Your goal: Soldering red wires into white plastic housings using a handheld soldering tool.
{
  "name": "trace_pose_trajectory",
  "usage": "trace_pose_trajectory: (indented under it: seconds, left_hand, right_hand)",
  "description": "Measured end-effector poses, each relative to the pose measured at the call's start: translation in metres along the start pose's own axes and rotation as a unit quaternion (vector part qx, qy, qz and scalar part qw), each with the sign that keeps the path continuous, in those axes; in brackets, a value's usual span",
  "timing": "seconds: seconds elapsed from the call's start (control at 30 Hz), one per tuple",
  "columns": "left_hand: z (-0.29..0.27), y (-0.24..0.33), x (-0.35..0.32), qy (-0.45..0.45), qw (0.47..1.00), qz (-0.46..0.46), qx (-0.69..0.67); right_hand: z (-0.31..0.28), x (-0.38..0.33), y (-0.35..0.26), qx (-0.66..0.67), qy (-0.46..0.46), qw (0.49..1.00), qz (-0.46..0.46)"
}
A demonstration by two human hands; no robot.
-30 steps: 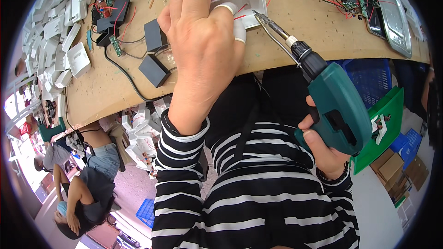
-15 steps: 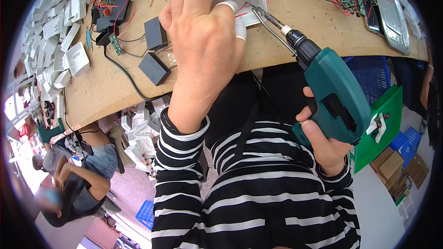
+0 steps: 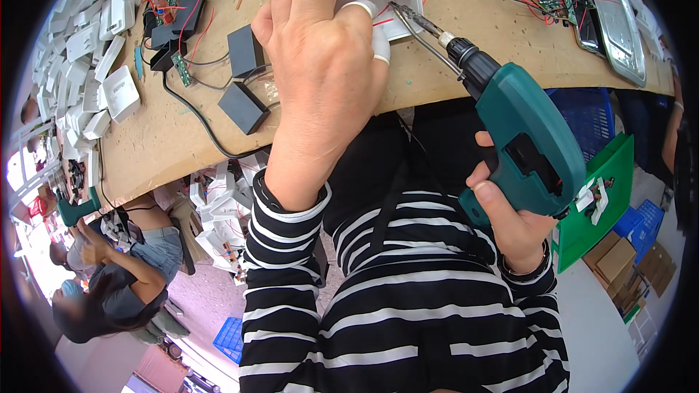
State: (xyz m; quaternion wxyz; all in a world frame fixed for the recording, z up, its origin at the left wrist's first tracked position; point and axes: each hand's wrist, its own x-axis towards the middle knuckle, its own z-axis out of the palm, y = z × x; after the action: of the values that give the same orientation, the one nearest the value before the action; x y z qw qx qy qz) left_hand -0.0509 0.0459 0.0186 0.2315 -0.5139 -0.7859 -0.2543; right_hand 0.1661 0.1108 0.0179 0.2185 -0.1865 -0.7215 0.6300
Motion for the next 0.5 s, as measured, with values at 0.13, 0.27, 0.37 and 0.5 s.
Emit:
trace_pose_trajectory:
  seconds: [0.13,0.27,0.37,0.5]
  left_hand:
    - [0.0005,0.0000,0.0000,0.002,1.000,-0.002,-0.003]
    - [0.0003,0.0002,-0.0003,0.005,1.000,0.002,0.008]
    - [0.0005,0.0004,-0.0007,0.003,1.000,-0.001,0.011]
    - [0.0009,0.0000,-0.0005,0.003,1.000,-0.003,0.007]
  right_hand:
    - [-0.0014,0.0007,-0.0007,0.021,-0.018,0.999,0.022]
    - [0.0017,0.0011,-0.0027,0.008,0.013,1.000,0.025]
    - [0.0010,0.0003,-0.0029,0.005,0.013,1.000,0.028]
    - [0.0011,0.0006,-0.0040,0.010,0.018,0.999,0.037]
